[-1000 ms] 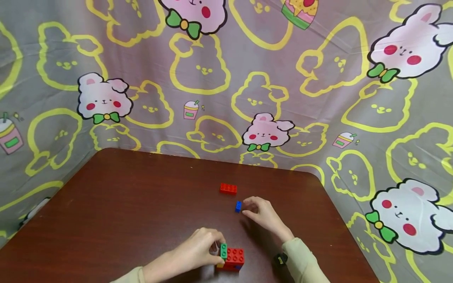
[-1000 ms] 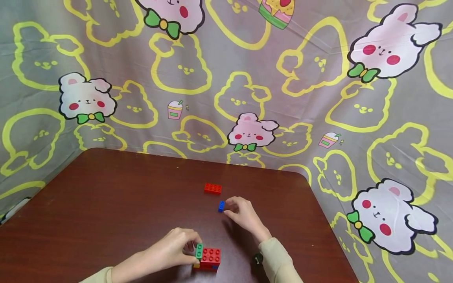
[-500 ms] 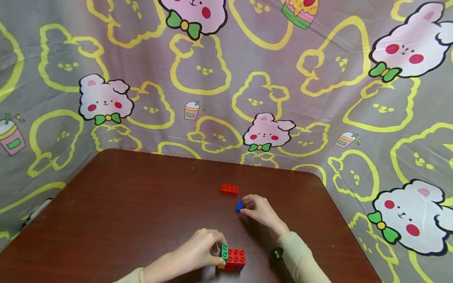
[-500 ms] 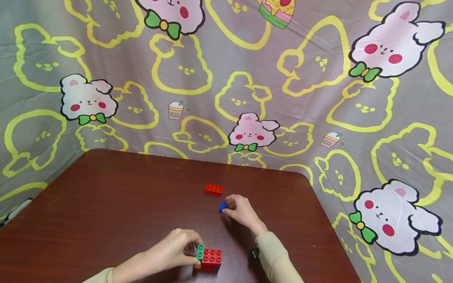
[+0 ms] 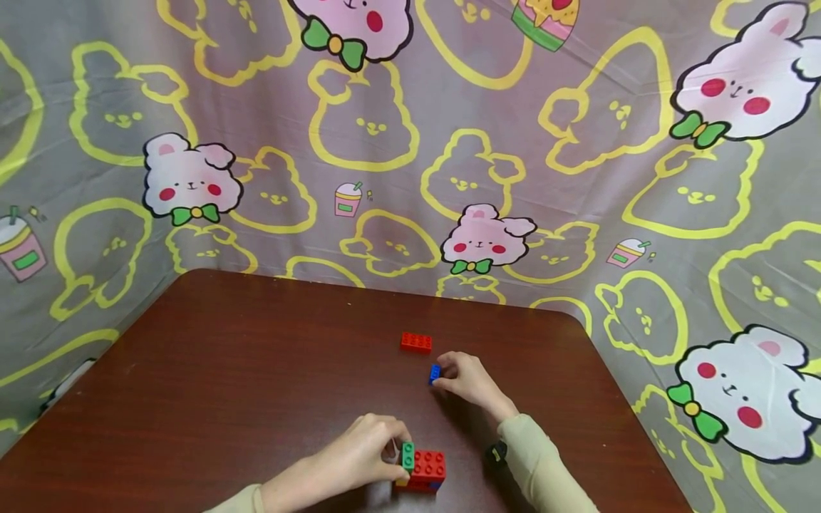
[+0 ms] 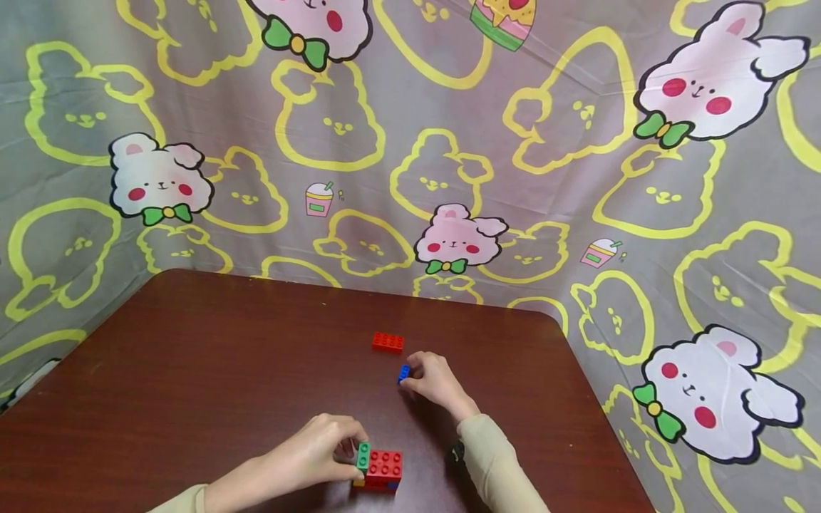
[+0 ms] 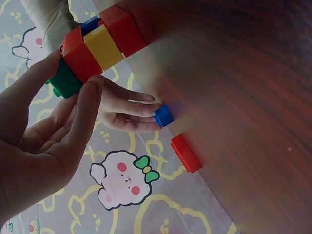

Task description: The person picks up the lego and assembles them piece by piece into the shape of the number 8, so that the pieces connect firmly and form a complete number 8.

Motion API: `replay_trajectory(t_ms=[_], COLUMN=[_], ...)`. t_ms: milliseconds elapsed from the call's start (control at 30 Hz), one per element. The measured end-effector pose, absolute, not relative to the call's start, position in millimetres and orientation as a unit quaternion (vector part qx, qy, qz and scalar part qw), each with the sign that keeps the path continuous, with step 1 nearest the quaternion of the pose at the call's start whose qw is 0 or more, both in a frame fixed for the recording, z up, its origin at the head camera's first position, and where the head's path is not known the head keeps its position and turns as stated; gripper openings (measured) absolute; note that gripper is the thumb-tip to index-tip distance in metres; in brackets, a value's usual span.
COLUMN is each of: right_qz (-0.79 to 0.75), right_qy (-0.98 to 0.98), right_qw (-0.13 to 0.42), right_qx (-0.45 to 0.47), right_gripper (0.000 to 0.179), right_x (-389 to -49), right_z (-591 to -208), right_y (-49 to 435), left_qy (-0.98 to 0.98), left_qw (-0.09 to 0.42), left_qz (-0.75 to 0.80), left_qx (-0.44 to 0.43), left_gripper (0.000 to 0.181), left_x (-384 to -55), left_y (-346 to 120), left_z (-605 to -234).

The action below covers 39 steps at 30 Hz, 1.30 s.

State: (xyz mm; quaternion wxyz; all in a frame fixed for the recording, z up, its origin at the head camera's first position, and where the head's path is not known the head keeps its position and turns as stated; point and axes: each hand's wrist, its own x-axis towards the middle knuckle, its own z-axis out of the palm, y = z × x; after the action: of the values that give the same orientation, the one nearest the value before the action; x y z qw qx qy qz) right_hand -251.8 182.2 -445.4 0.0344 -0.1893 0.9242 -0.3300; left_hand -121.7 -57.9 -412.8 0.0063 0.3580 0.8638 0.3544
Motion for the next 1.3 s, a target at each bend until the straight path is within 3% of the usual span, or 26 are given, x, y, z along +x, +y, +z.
replay_trajectory(t_ms=[1300], right_qz=[-0.297], right_qy=[0.934], right_qw=[0.029], right_qx=[-0.196], right_gripper=[0.024], right_x=[-248.1], right_z=[-444.8], right_y=[177.1], left_qy=[0.864], left_qw=[0.008], left_qz=[0.357], left_qx=[0.354], left_gripper=[0.025], left_x=[-120.7], left_y=[-59.0], left_z=[-417.3])
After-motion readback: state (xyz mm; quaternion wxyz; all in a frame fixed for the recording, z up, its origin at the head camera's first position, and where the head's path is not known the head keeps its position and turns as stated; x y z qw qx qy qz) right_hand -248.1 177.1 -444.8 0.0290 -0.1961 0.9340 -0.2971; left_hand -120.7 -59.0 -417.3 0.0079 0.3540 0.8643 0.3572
